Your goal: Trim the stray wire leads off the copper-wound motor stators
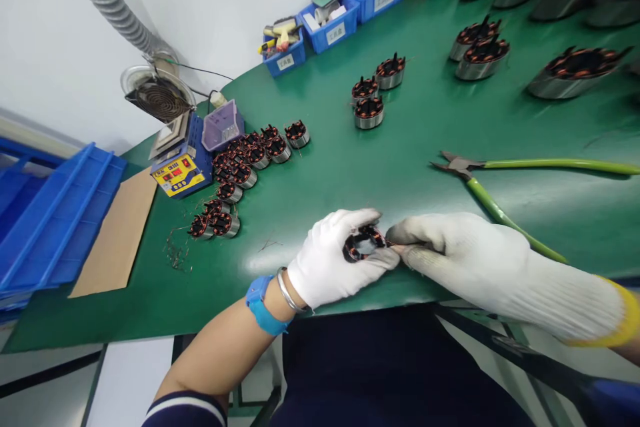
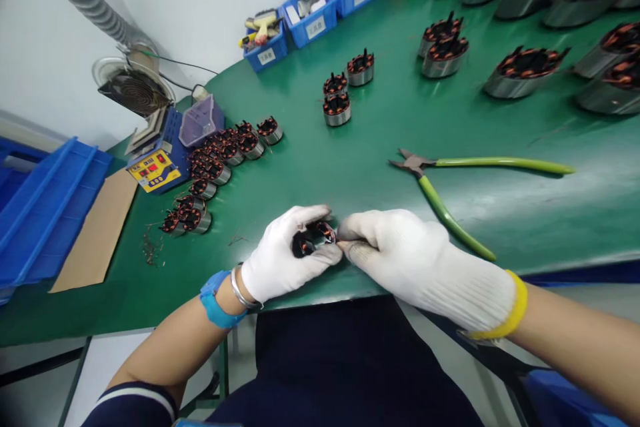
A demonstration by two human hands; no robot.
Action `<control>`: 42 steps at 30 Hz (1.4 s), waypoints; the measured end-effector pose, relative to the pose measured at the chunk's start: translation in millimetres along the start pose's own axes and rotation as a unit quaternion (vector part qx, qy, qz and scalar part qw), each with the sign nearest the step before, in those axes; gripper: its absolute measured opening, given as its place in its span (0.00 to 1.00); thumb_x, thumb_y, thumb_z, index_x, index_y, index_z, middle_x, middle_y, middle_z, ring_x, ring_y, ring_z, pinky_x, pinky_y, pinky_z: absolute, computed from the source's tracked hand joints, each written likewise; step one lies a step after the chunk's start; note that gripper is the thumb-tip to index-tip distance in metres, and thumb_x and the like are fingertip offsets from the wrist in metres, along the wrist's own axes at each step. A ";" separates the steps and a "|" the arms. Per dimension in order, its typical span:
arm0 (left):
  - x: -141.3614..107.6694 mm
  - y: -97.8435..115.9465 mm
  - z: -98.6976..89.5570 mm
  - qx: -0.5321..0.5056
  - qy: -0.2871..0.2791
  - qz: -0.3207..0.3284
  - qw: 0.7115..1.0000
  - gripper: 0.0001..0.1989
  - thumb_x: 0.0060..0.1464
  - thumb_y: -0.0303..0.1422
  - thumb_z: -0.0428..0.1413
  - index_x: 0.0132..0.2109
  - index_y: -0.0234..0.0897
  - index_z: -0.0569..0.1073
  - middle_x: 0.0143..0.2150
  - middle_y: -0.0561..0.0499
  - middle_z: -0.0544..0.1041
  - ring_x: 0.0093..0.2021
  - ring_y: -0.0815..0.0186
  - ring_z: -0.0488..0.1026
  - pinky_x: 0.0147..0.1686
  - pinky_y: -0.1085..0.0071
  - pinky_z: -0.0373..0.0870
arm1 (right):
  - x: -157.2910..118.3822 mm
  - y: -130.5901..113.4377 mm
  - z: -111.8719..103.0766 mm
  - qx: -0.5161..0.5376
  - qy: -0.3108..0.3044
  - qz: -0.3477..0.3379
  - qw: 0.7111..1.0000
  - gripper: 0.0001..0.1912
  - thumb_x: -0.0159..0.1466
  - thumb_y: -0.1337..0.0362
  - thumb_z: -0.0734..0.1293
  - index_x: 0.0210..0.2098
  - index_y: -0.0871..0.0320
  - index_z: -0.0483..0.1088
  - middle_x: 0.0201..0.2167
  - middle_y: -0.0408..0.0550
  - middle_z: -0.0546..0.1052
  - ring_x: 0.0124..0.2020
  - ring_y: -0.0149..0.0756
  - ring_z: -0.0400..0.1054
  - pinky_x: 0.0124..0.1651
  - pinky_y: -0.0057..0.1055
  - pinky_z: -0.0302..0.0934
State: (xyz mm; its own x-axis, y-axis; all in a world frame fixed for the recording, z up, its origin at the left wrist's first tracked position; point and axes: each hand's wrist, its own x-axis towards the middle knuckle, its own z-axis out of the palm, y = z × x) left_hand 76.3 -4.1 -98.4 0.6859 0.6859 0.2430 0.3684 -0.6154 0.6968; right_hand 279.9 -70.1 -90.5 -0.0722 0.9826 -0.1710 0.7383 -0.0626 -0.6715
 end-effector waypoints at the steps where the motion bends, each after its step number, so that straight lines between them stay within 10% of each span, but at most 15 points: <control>1: -0.2 1.4 0.6 -0.005 0.001 0.008 1.000 0.25 0.55 0.46 0.64 0.56 0.39 0.73 0.45 0.46 0.81 0.42 0.59 0.81 0.47 0.59 0.79 | -0.2 -1.3 -2.1 0.020 -0.011 0.011 1.000 0.16 0.62 0.54 0.60 0.32 0.51 0.78 0.31 0.45 0.83 0.32 0.42 0.77 0.34 0.35 0.65; 24: -3.8 3.5 18.4 0.089 0.051 0.117 0.988 0.02 0.55 0.30 0.53 0.35 0.39 0.71 0.34 0.48 0.75 0.36 0.62 0.73 0.35 0.66 0.73 | 1.1 17.6 -21.1 0.111 -0.110 0.135 0.979 0.21 0.61 0.42 0.63 0.26 0.53 0.69 0.16 0.44 0.68 0.15 0.31 0.57 0.19 0.30 0.49; 28: -4.0 2.5 20.1 0.079 0.048 0.113 0.989 0.02 0.55 0.30 0.53 0.35 0.40 0.70 0.35 0.48 0.74 0.37 0.62 0.72 0.36 0.65 0.72 | -6.3 16.1 -29.4 0.031 -0.149 0.050 0.987 0.19 0.60 0.44 0.63 0.27 0.52 0.72 0.23 0.48 0.77 0.23 0.39 0.69 0.26 0.34 0.59; 32: -3.5 1.3 21.2 0.071 0.040 0.108 0.991 0.01 0.54 0.31 0.54 0.34 0.40 0.69 0.36 0.48 0.74 0.37 0.61 0.71 0.36 0.64 0.71 | 0.4 8.3 -41.7 0.004 -0.058 0.058 0.997 0.28 0.56 0.41 0.68 0.51 0.48 0.77 0.42 0.51 0.84 0.39 0.51 0.78 0.33 0.37 0.65; 37: -3.1 0.6 19.7 0.081 0.025 0.094 0.992 0.03 0.52 0.33 0.55 0.35 0.41 0.68 0.36 0.48 0.73 0.37 0.60 0.70 0.36 0.63 0.71 | 28.8 -14.0 -41.3 0.066 -0.264 0.084 0.959 0.22 0.55 0.41 0.68 0.31 0.54 0.78 0.28 0.49 0.81 0.27 0.39 0.74 0.29 0.32 0.63; 42: -2.9 -0.5 18.8 0.072 0.006 0.081 0.994 0.05 0.53 0.36 0.55 0.37 0.41 0.68 0.38 0.47 0.73 0.39 0.58 0.72 0.40 0.60 0.75 | 34.7 -20.0 -29.0 0.217 -0.310 0.139 0.915 0.26 0.44 0.40 0.75 0.24 0.57 0.74 0.20 0.48 0.77 0.21 0.33 0.69 0.26 0.28 0.65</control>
State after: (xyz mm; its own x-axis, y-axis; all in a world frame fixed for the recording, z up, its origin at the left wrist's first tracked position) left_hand 85.9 -13.1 -112.1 0.7356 0.5783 0.3528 0.3413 -0.7663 0.5443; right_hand 282.1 -29.6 -62.1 -0.3881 0.6394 -0.6638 0.4594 -0.4902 -0.7407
